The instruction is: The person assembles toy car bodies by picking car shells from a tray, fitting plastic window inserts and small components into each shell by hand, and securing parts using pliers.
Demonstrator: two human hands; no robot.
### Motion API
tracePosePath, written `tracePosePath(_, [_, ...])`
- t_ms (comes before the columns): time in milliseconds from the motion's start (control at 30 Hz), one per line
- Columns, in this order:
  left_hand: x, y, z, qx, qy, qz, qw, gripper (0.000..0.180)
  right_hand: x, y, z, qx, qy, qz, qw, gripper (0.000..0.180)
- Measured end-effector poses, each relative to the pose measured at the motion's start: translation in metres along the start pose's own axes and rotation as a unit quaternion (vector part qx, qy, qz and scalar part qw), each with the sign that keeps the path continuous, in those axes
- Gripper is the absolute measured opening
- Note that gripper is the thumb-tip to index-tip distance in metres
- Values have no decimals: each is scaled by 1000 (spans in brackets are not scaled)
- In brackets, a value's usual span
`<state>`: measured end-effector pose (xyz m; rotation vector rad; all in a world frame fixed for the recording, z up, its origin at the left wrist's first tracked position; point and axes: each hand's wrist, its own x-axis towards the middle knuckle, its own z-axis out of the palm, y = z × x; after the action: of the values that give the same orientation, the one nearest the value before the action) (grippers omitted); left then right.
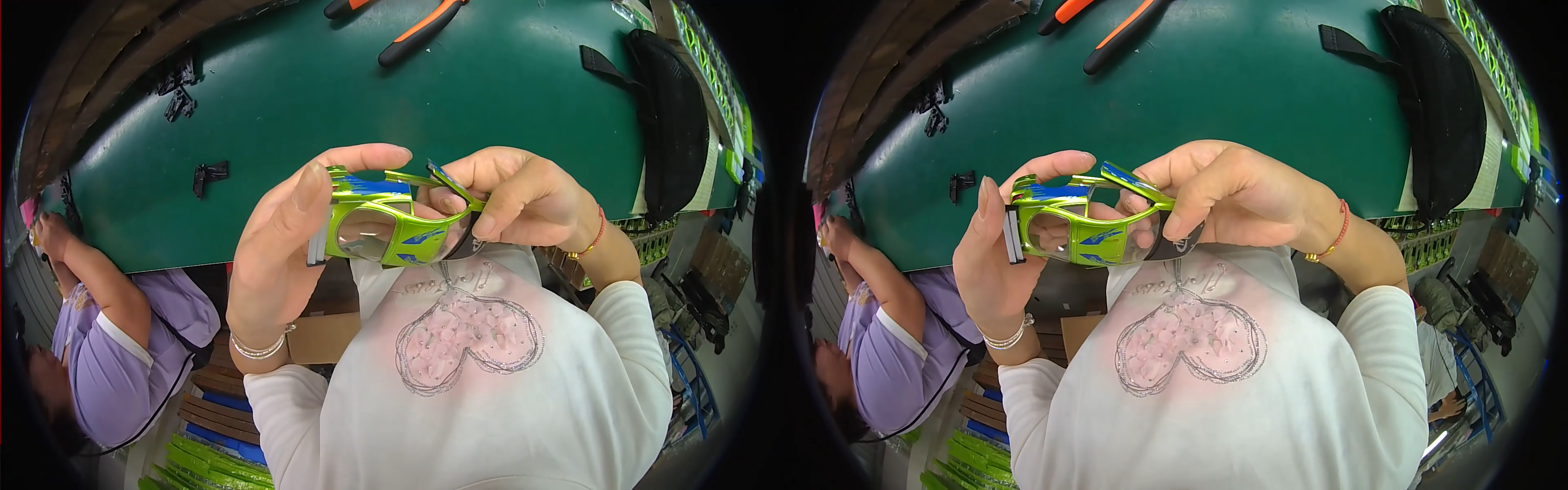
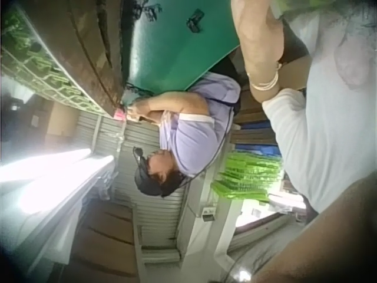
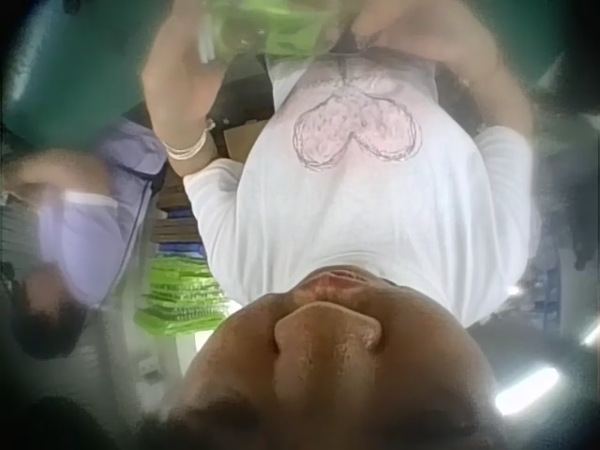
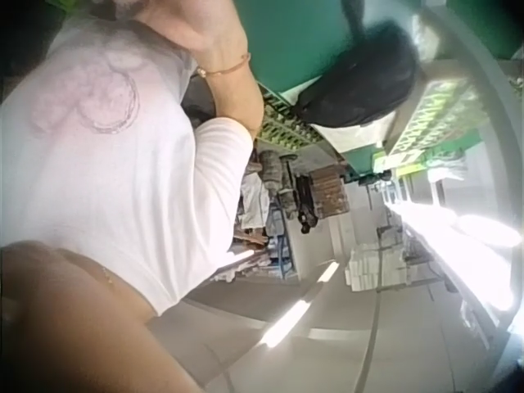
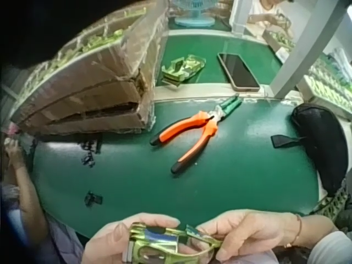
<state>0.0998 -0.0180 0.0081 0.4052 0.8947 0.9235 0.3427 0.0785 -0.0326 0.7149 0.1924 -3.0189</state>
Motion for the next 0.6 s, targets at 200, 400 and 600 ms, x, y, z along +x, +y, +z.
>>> tracePosePath(200, [-6,-2,-4,6,-11,2,1000,67,5,14,-5,13,-68,-34,997,31])
tracePosePath(400, [-3,-8,-14,25,-39,46,998,59,2,10,4,-6,-38,-42,998,17])
tracePosePath(600, [-3,3,-17,182,9,96,978,65,0,3,17,-277,21,-139,950,33])
